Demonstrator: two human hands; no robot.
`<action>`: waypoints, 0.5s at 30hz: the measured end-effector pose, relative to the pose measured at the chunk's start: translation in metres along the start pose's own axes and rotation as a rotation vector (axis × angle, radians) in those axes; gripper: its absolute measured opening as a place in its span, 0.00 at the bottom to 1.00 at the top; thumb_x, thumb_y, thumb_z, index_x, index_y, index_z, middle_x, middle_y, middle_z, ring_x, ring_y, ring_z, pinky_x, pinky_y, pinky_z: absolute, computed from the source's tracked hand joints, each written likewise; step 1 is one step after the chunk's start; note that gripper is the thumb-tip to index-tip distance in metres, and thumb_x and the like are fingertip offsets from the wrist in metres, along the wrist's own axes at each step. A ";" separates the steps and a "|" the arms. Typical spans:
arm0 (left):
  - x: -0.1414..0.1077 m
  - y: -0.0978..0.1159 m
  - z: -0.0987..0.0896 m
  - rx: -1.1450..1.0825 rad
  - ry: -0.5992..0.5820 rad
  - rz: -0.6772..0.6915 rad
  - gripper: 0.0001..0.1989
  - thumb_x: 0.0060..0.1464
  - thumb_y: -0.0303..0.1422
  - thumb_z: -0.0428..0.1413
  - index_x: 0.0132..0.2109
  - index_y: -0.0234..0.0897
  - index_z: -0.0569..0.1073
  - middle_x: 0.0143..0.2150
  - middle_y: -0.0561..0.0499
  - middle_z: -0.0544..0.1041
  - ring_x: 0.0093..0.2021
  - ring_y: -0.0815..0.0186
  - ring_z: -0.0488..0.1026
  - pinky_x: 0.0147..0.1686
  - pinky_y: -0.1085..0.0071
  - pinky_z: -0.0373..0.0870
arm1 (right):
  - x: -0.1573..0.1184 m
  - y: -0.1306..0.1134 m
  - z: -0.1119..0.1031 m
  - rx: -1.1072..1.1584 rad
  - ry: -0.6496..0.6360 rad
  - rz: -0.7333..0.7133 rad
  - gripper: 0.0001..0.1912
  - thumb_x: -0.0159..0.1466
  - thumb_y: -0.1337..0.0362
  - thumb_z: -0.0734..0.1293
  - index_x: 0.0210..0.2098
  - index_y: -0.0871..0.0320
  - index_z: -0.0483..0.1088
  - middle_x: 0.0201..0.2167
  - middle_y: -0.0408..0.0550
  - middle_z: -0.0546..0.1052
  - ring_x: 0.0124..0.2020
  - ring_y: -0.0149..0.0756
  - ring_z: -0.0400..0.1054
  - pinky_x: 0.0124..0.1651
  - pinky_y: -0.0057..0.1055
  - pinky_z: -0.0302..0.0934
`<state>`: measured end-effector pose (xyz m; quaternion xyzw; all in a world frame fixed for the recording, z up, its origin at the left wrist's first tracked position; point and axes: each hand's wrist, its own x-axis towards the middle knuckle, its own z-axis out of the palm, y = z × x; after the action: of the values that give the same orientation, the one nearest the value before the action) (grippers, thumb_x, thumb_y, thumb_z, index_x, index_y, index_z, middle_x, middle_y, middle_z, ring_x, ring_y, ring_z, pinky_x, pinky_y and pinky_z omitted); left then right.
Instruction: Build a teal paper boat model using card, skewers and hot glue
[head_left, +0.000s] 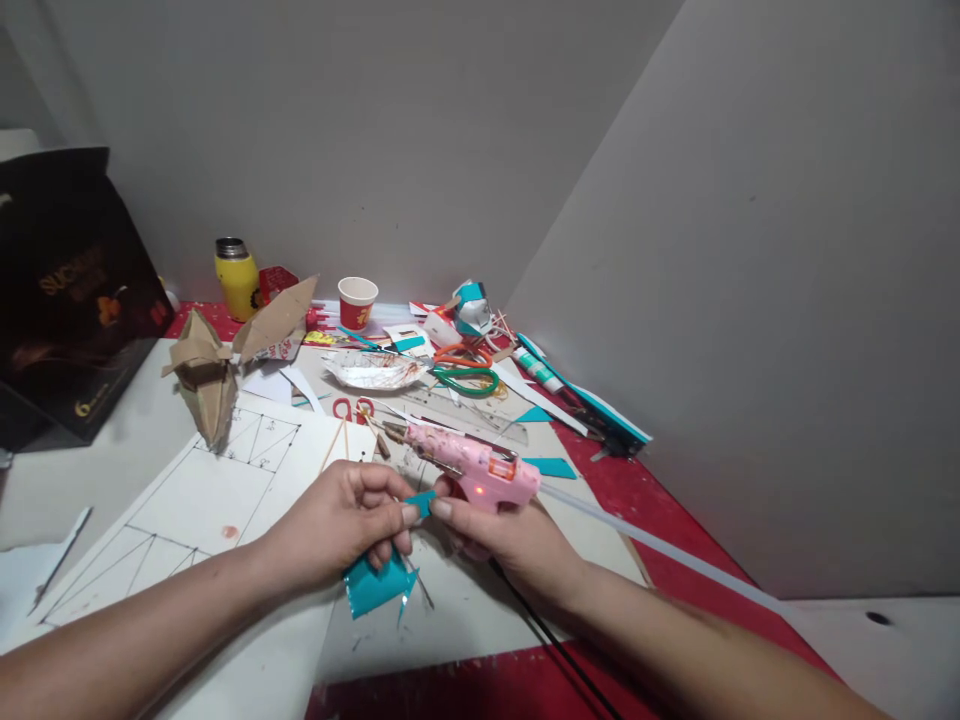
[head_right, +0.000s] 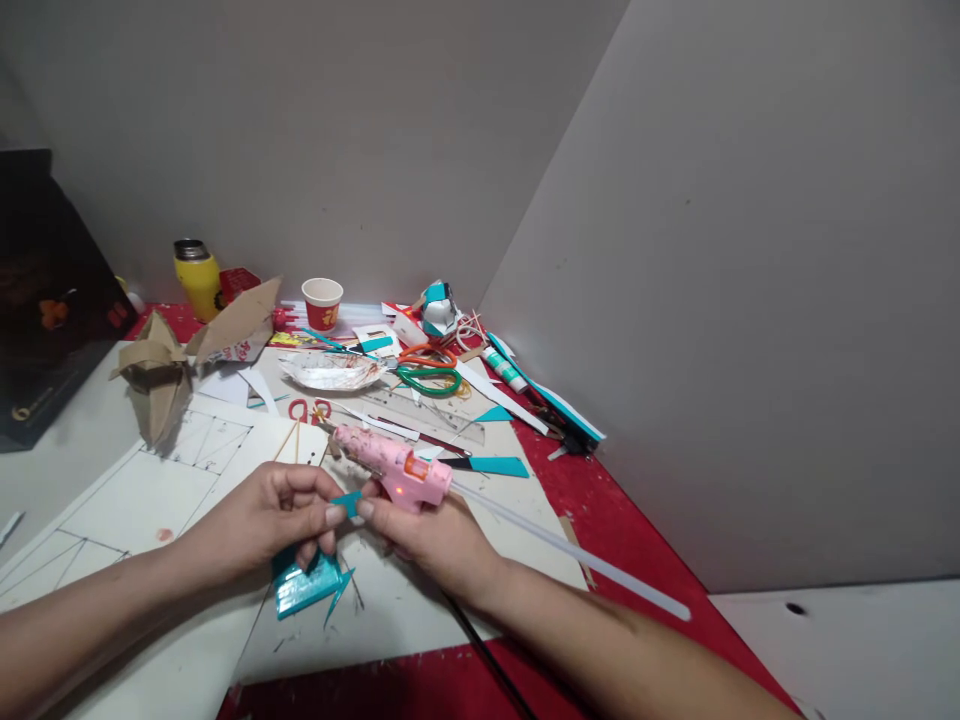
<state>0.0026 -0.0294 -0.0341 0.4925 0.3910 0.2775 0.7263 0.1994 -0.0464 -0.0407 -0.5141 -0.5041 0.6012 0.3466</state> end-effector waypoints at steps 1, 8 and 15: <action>0.000 -0.001 0.000 -0.027 -0.013 -0.010 0.19 0.44 0.46 0.65 0.32 0.32 0.76 0.23 0.50 0.77 0.18 0.74 0.67 0.21 0.77 0.63 | -0.001 0.000 0.000 -0.011 0.008 -0.007 0.16 0.55 0.52 0.72 0.33 0.58 0.71 0.19 0.38 0.67 0.20 0.26 0.56 0.22 0.24 0.49; 0.000 -0.004 -0.002 -0.293 -0.035 -0.087 0.14 0.45 0.39 0.67 0.31 0.30 0.77 0.28 0.47 0.78 0.22 0.73 0.71 0.26 0.75 0.72 | -0.009 -0.003 0.004 -0.014 0.016 -0.136 0.15 0.56 0.52 0.72 0.31 0.57 0.71 0.25 0.41 0.70 0.27 0.30 0.62 0.31 0.28 0.58; -0.003 0.020 -0.025 -0.326 0.031 -0.045 0.20 0.38 0.28 0.69 0.42 0.35 0.78 0.27 0.54 0.76 0.24 0.73 0.72 0.29 0.76 0.73 | -0.007 -0.003 0.004 0.171 0.039 -0.133 0.17 0.54 0.55 0.75 0.39 0.55 0.73 0.28 0.43 0.73 0.27 0.31 0.66 0.29 0.28 0.61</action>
<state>-0.0206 -0.0117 -0.0197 0.3552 0.3629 0.3285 0.7964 0.1965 -0.0529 -0.0363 -0.4598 -0.4771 0.6077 0.4379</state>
